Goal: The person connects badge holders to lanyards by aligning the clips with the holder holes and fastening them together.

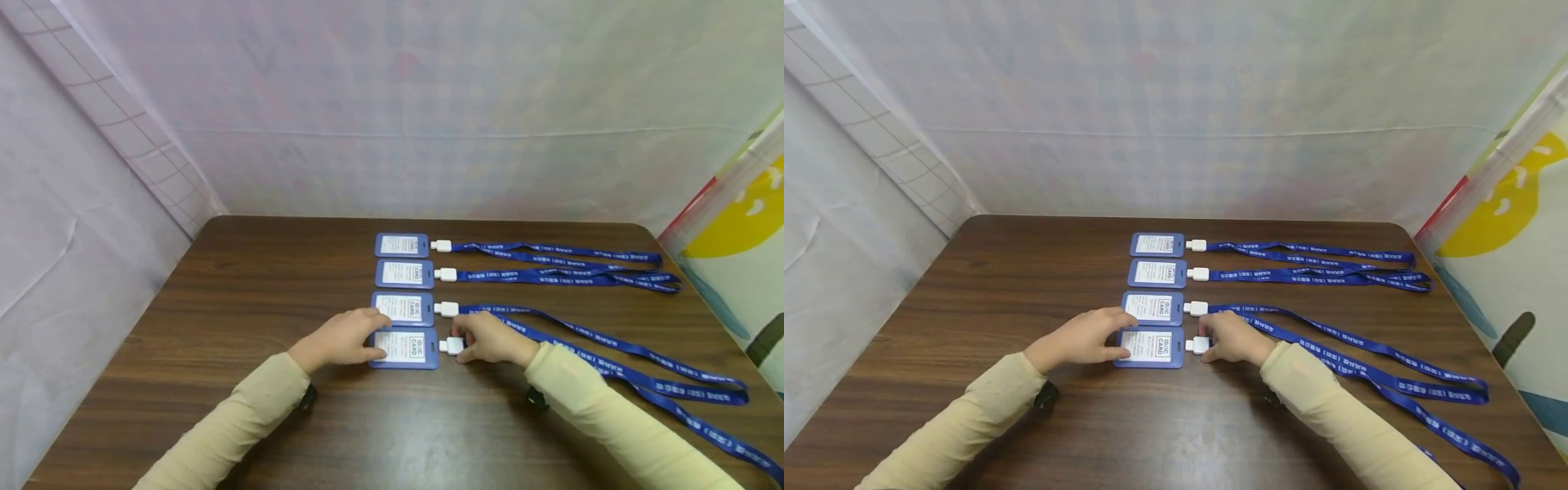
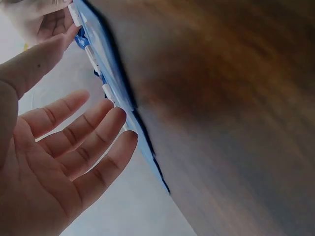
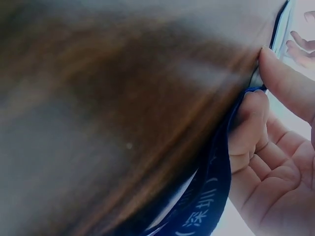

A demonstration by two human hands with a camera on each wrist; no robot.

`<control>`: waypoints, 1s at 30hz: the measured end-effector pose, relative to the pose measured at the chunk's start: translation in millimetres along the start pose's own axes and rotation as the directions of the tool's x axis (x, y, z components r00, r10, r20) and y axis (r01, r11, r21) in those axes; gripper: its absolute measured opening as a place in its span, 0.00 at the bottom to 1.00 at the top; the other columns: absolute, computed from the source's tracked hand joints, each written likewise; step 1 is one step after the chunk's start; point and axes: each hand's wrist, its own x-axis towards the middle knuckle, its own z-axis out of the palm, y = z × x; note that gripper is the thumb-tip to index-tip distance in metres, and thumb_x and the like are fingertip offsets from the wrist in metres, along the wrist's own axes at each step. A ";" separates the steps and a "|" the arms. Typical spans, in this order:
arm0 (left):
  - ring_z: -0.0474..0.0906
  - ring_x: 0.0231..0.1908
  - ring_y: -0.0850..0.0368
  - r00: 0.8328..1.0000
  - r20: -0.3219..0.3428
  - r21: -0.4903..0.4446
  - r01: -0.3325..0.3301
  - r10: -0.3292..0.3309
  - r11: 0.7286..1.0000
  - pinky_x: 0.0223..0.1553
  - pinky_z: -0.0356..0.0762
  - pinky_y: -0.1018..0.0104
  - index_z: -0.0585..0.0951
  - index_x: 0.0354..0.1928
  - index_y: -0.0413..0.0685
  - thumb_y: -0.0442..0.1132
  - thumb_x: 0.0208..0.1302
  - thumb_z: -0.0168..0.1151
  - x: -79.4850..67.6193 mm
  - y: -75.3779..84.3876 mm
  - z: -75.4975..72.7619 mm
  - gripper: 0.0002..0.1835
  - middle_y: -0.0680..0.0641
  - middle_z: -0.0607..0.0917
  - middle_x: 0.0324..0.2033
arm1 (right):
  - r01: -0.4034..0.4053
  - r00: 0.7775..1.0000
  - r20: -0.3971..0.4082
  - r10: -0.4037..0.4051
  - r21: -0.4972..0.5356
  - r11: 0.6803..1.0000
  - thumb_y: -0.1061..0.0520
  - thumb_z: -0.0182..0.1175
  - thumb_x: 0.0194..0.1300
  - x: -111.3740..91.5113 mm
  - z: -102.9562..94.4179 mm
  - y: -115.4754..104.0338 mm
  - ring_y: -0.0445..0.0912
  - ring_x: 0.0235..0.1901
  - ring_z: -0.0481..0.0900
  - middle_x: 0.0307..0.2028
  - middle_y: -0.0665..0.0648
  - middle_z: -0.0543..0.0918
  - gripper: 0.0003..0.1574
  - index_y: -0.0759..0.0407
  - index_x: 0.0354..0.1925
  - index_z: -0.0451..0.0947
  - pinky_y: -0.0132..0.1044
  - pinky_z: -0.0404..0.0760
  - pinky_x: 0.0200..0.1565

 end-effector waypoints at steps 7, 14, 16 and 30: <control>0.74 0.44 0.54 0.999 0.041 0.054 -0.002 -0.001 0.999 0.43 0.75 0.59 0.76 0.51 0.42 0.54 0.50 0.67 1.2 2.0 2.3 0.30 0.46 0.77 0.43 | 0.007 1.000 0.006 -0.007 0.018 1.000 0.59 0.72 0.41 1.0 1.3 1.7 0.38 0.16 0.66 0.15 0.47 0.70 0.18 0.56 0.28 0.71 0.31 0.68 0.21; 0.70 0.36 0.57 0.998 0.029 0.131 -0.052 0.048 0.990 0.33 0.75 0.64 0.78 0.41 0.44 0.53 0.43 0.71 3.2 2.7 4.9 0.26 0.50 0.74 0.35 | 0.008 1.000 0.004 -0.008 0.006 1.000 0.59 0.72 0.42 1.0 0.5 1.2 0.38 0.17 0.67 0.15 0.47 0.71 0.17 0.56 0.27 0.72 0.31 0.68 0.21; 0.69 0.36 0.58 0.999 0.035 0.136 -0.046 0.041 0.990 0.33 0.74 0.65 0.78 0.40 0.44 0.53 0.42 0.71 4.5 3.1 5.8 0.25 0.51 0.73 0.34 | 0.009 1.000 0.005 -0.009 0.003 1.000 0.59 0.72 0.42 1.0 0.1 0.7 0.38 0.17 0.66 0.16 0.47 0.71 0.17 0.56 0.27 0.72 0.31 0.68 0.21; 0.68 0.33 0.57 0.998 0.056 0.154 -0.015 0.007 0.988 0.33 0.74 0.65 0.80 0.34 0.43 0.50 0.39 0.74 9.8 8.2 5.9 0.23 0.51 0.71 0.30 | 0.025 1.000 -0.008 -0.025 -0.032 0.999 0.60 0.72 0.39 3.3 -0.4 -4.0 0.38 0.16 0.66 0.15 0.46 0.70 0.17 0.56 0.26 0.72 0.30 0.67 0.21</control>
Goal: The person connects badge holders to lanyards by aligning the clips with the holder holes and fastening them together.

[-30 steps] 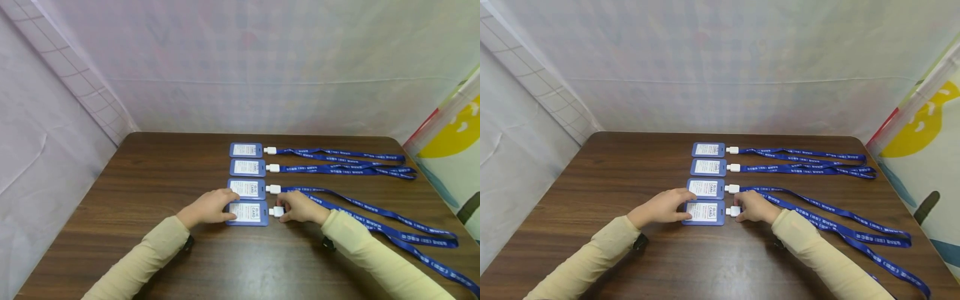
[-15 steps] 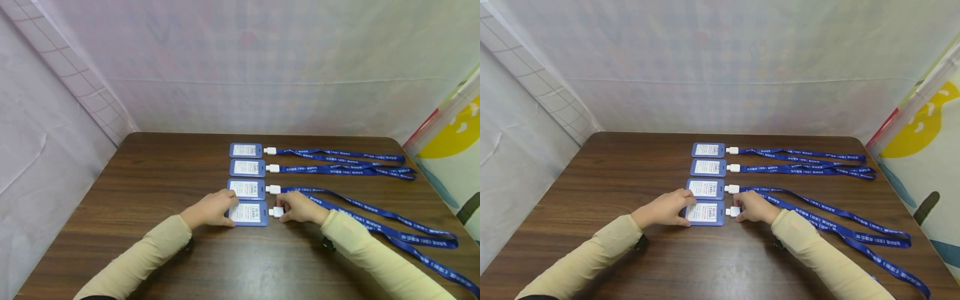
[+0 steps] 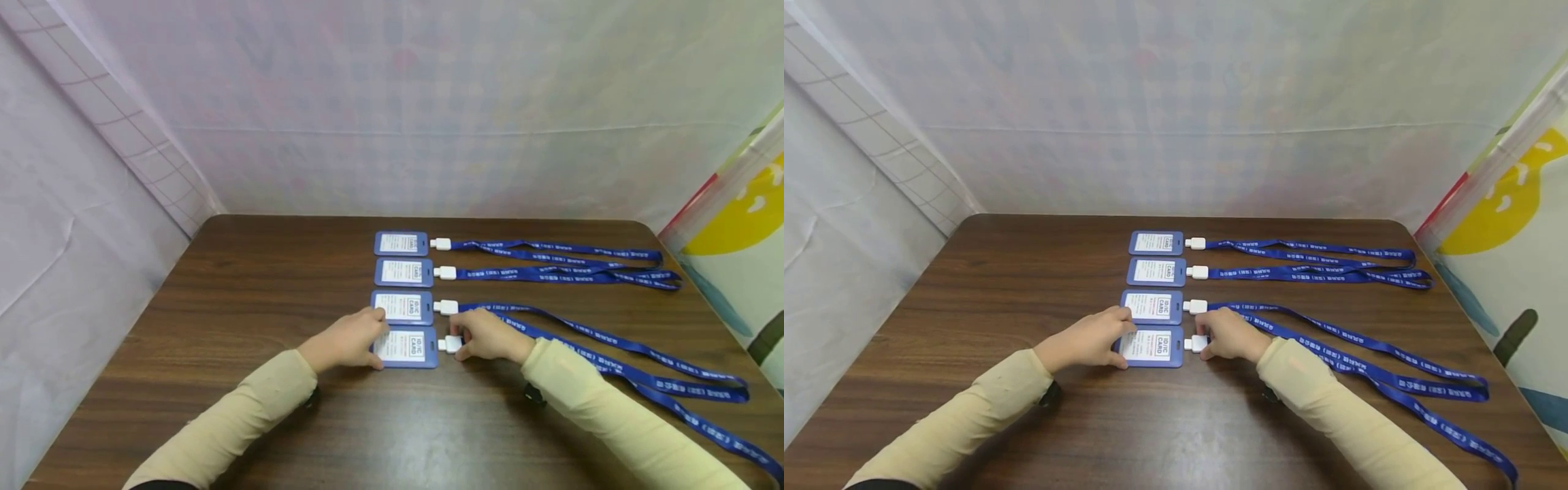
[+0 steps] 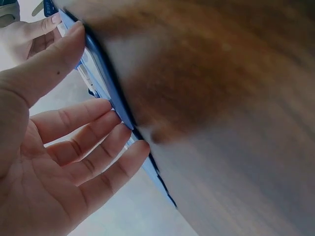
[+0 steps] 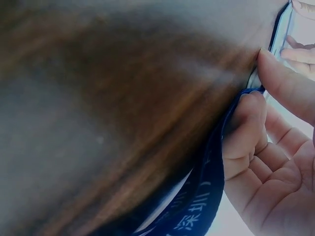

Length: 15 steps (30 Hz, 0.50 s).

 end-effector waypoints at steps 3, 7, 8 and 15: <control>0.68 0.33 0.57 1.000 -0.009 -0.008 -0.009 0.009 1.000 0.34 0.73 0.65 0.80 0.33 0.42 0.49 0.38 0.75 0.6 -0.5 0.3 0.22 0.51 0.71 0.30 | 0.006 1.000 -0.004 -0.006 0.001 1.000 0.60 0.72 0.39 0.9 0.6 -0.1 0.38 0.17 0.66 0.15 0.46 0.70 0.17 0.56 0.25 0.72 0.30 0.68 0.21; 0.68 0.32 0.56 1.000 -0.013 -0.018 -0.029 0.028 0.999 0.35 0.72 0.65 0.80 0.31 0.42 0.49 0.38 0.75 1.9 -1.3 1.2 0.21 0.50 0.71 0.29 | 0.005 1.000 -0.008 -0.005 -0.002 1.000 0.60 0.72 0.39 2.0 1.0 -0.6 0.37 0.17 0.66 0.15 0.46 0.70 0.17 0.56 0.24 0.72 0.30 0.68 0.21; 0.68 0.32 0.56 0.999 -0.015 -0.019 -0.035 0.035 0.999 0.35 0.72 0.65 0.80 0.31 0.42 0.48 0.38 0.75 2.2 -1.4 1.3 0.21 0.50 0.71 0.29 | 0.003 1.000 -0.008 -0.003 -0.002 1.000 0.60 0.72 0.39 2.2 1.1 -0.7 0.37 0.17 0.66 0.15 0.46 0.70 0.17 0.56 0.24 0.72 0.30 0.67 0.21; 0.68 0.30 0.54 0.996 -0.047 -0.030 -0.076 0.074 0.997 0.34 0.71 0.64 0.77 0.24 0.43 0.47 0.36 0.75 1.8 -2.1 0.6 0.19 0.49 0.70 0.27 | 0.001 1.000 0.001 -0.001 0.010 1.000 0.60 0.72 0.40 4.3 1.6 -1.8 0.37 0.16 0.67 0.15 0.46 0.71 0.16 0.56 0.24 0.73 0.30 0.69 0.21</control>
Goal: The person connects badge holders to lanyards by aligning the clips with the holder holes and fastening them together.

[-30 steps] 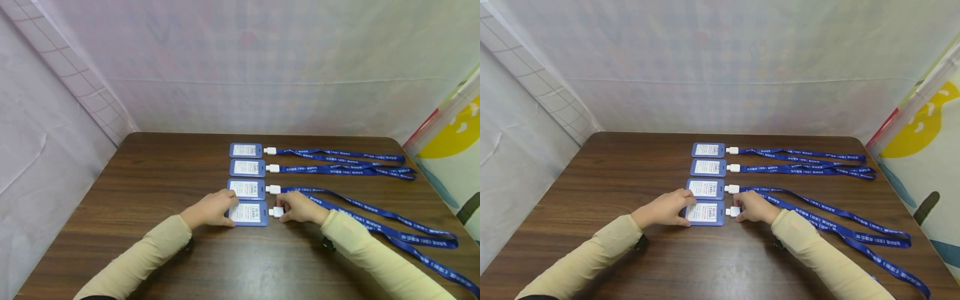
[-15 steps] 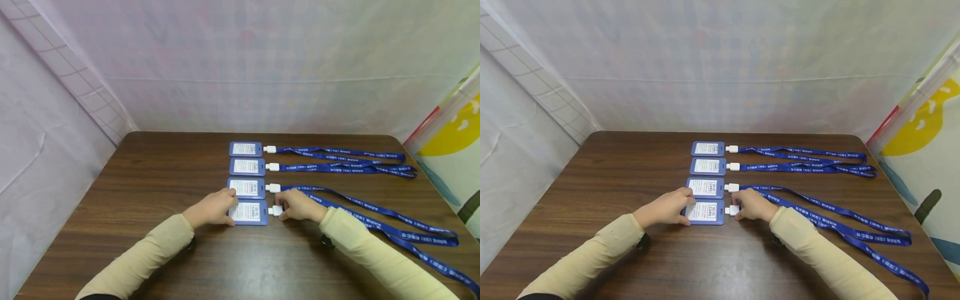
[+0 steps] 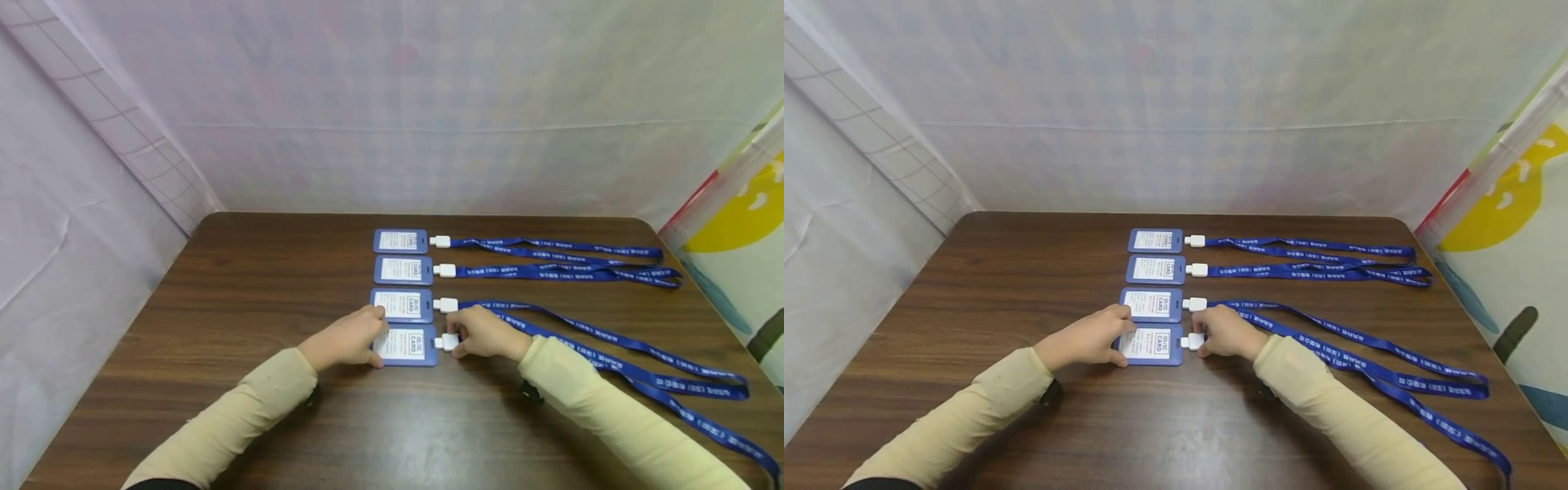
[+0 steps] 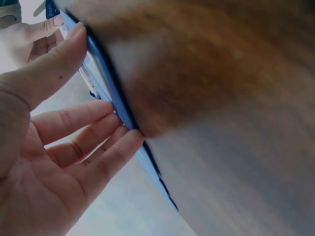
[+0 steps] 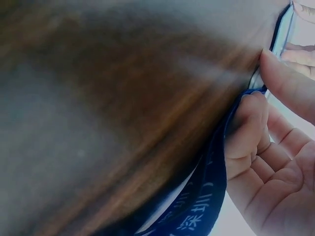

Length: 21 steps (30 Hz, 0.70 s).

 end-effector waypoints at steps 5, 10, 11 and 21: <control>0.67 0.30 0.54 1.000 0.009 -0.004 0.011 -0.011 1.000 0.34 0.70 0.64 0.78 0.24 0.42 0.46 0.36 0.76 0.6 0.3 -2.7 0.19 0.49 0.70 0.26 | 0.005 1.000 0.001 -0.005 0.000 1.000 0.61 0.72 0.40 2.2 -0.9 0.0 0.37 0.16 0.67 0.15 0.46 0.71 0.16 0.56 0.24 0.72 0.30 0.69 0.21; 0.67 0.30 0.54 1.000 0.013 -0.002 0.008 -0.008 1.000 0.35 0.70 0.63 0.80 0.27 0.39 0.46 0.36 0.76 0.8 1.1 -4.5 0.20 0.48 0.70 0.27 | 0.016 1.000 -0.001 -0.016 0.005 1.000 0.61 0.73 0.39 2.7 -1.7 -0.7 0.37 0.16 0.67 0.15 0.46 0.71 0.17 0.56 0.23 0.71 0.30 0.69 0.20; 0.67 0.30 0.54 1.000 0.013 -0.001 0.006 -0.006 1.000 0.35 0.70 0.63 0.80 0.27 0.39 0.46 0.36 0.76 0.9 1.1 -4.6 0.21 0.48 0.70 0.27 | 0.019 1.000 -0.001 -0.019 0.007 1.000 0.61 0.73 0.39 2.6 -1.7 -0.8 0.37 0.16 0.67 0.15 0.46 0.71 0.17 0.56 0.23 0.71 0.30 0.69 0.20; 0.67 0.29 0.55 1.000 0.008 -0.008 0.008 -0.008 1.000 0.32 0.70 0.64 0.81 0.26 0.40 0.47 0.34 0.76 3.6 -0.3 -0.4 0.21 0.49 0.70 0.25 | 0.029 0.999 0.012 -0.030 0.027 0.999 0.61 0.72 0.39 0.9 0.3 -0.1 0.36 0.16 0.67 0.15 0.46 0.71 0.18 0.56 0.24 0.70 0.29 0.69 0.20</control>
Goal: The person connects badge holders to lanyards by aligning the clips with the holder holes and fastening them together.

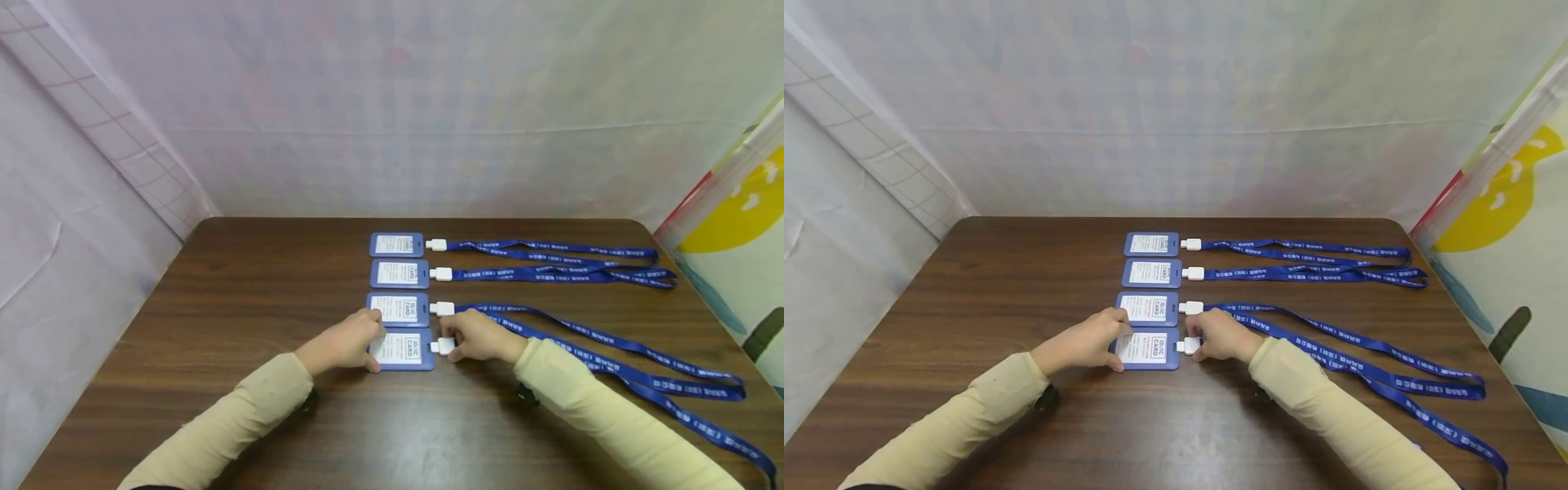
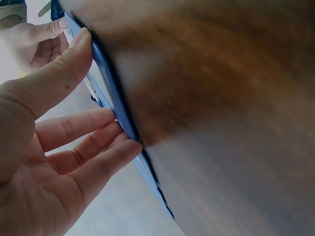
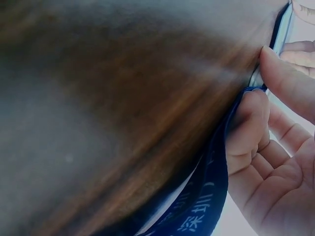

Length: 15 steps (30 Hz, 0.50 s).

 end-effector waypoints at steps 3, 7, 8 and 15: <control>0.66 0.27 0.56 1.000 -0.007 0.000 -0.004 0.004 1.000 0.30 0.69 0.64 0.81 0.26 0.41 0.47 0.33 0.77 -0.9 -0.1 0.7 0.20 0.50 0.70 0.24 | 0.003 1.000 0.004 -0.003 0.002 1.000 0.61 0.72 0.39 0.5 1.2 0.3 0.36 0.16 0.67 0.15 0.46 0.71 0.18 0.56 0.24 0.70 0.29 0.69 0.20; 0.66 0.27 0.56 1.000 -0.018 0.000 -0.010 0.010 1.000 0.29 0.69 0.65 0.81 0.26 0.40 0.47 0.32 0.77 -1.7 0.4 0.5 0.21 0.50 0.69 0.23 | 0.000 1.000 0.007 0.000 -0.003 1.000 0.61 0.72 0.40 0.7 1.7 0.5 0.36 0.16 0.67 0.15 0.46 0.71 0.18 0.56 0.24 0.70 0.29 0.69 0.20; 0.66 0.27 0.56 1.000 -0.020 0.002 -0.013 0.013 1.000 0.29 0.69 0.65 0.82 0.27 0.40 0.47 0.32 0.77 -1.8 0.5 0.3 0.21 0.50 0.69 0.23 | 0.000 1.000 0.007 0.000 -0.007 1.000 0.61 0.72 0.40 0.6 1.5 0.4 0.36 0.16 0.67 0.15 0.46 0.71 0.18 0.56 0.24 0.70 0.29 0.68 0.20; 0.66 0.27 0.57 0.999 -0.028 0.017 -0.029 0.030 0.999 0.30 0.69 0.65 0.82 0.28 0.40 0.48 0.33 0.77 -0.9 -0.5 0.1 0.22 0.50 0.70 0.24 | 0.024 1.000 -0.006 -0.024 -0.040 0.999 0.61 0.73 0.39 -0.5 -1.1 -0.3 0.36 0.15 0.67 0.15 0.46 0.71 0.19 0.56 0.24 0.69 0.29 0.68 0.19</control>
